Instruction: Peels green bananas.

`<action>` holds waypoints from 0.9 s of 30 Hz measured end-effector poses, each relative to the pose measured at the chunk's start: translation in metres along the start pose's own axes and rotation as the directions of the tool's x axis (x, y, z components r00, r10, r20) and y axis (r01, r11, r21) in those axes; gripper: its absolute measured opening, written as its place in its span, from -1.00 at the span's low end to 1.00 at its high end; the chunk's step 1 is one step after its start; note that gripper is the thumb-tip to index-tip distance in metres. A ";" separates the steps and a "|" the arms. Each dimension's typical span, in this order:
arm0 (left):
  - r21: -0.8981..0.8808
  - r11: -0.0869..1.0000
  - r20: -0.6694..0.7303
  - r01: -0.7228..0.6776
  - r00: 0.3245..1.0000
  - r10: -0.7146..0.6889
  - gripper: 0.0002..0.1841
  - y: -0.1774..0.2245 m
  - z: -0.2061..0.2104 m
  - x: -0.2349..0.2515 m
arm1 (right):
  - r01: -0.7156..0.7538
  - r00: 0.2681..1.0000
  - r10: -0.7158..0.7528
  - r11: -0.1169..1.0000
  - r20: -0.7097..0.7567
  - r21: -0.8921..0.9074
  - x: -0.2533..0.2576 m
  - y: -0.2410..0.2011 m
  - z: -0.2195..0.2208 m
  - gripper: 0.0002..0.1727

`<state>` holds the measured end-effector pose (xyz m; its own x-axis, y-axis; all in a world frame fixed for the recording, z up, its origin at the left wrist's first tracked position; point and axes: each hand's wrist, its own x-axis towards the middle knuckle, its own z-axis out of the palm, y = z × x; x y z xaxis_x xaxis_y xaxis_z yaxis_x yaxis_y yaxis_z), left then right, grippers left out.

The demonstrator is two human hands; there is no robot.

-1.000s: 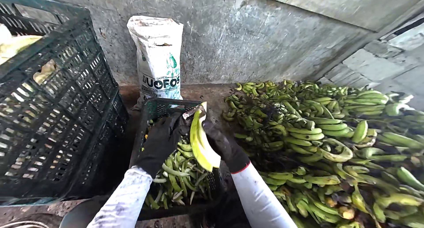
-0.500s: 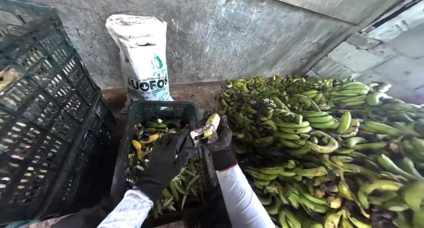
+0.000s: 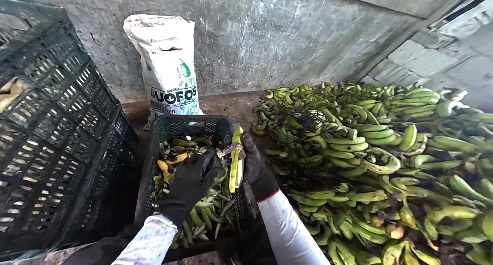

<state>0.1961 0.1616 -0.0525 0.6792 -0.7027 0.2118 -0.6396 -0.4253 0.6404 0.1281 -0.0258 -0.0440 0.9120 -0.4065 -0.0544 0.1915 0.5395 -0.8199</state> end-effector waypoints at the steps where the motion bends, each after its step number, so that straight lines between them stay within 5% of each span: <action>1: -0.004 1.000 0.018 0.031 0.999 -0.031 -0.29 0.000 0.000 0.000 | -0.022 1.000 0.022 0.999 0.003 -0.048 -0.001 0.003 -0.001 -0.50; 3: -0.078 0.985 0.032 0.152 0.988 -0.149 -0.38 -0.001 -0.005 0.004 | -0.052 0.990 0.080 0.974 0.120 -0.222 -0.009 0.005 0.000 -0.56; 6: -0.174 0.933 0.005 0.316 0.947 -0.320 -0.52 -0.004 -0.024 0.011 | -0.072 0.949 0.201 0.889 0.243 -0.453 -0.025 0.000 0.010 -0.38; 9: -0.214 0.903 0.010 0.373 0.925 -0.380 -0.48 -0.020 -0.026 0.012 | -0.095 0.968 0.156 0.953 0.196 -0.289 -0.022 0.006 0.003 -0.42; 11: -0.194 0.936 0.007 0.293 0.955 -0.298 -0.52 -0.017 -0.026 0.009 | -0.134 0.987 0.138 0.990 0.086 -0.047 -0.009 0.006 -0.008 -0.54; 14: -0.039 0.993 0.074 0.108 0.992 -0.105 -0.39 -0.005 -0.020 -0.002 | -0.164 0.987 0.158 0.962 0.042 0.220 0.005 -0.001 -0.028 -0.35; 17: 0.108 0.972 -0.026 -0.207 0.977 0.211 -0.28 -0.001 0.002 -0.015 | -0.142 0.987 0.116 0.954 0.112 0.264 0.009 -0.002 -0.047 -0.39; 20: 0.210 0.913 -0.063 -0.349 0.927 0.368 -0.29 0.008 0.015 -0.022 | -0.104 0.995 0.101 0.979 0.027 0.176 0.003 -0.007 -0.043 -0.32; 23: 0.166 0.954 0.069 -0.250 0.968 0.241 -0.34 0.017 0.015 -0.022 | -0.183 0.983 0.181 0.977 0.026 0.105 0.000 -0.003 -0.038 -0.33; 27: -0.096 0.979 0.204 0.177 0.967 -0.155 -0.42 0.011 0.005 -0.001 | -0.185 0.977 0.185 0.983 0.111 -0.004 -0.007 0.003 -0.016 -0.48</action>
<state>0.1869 0.1549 -0.0493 0.6822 -0.7297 -0.0450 -0.4714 -0.4860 0.7359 0.1166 -0.0330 -0.0548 0.9661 -0.2157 -0.1416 0.0176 0.6024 -0.7980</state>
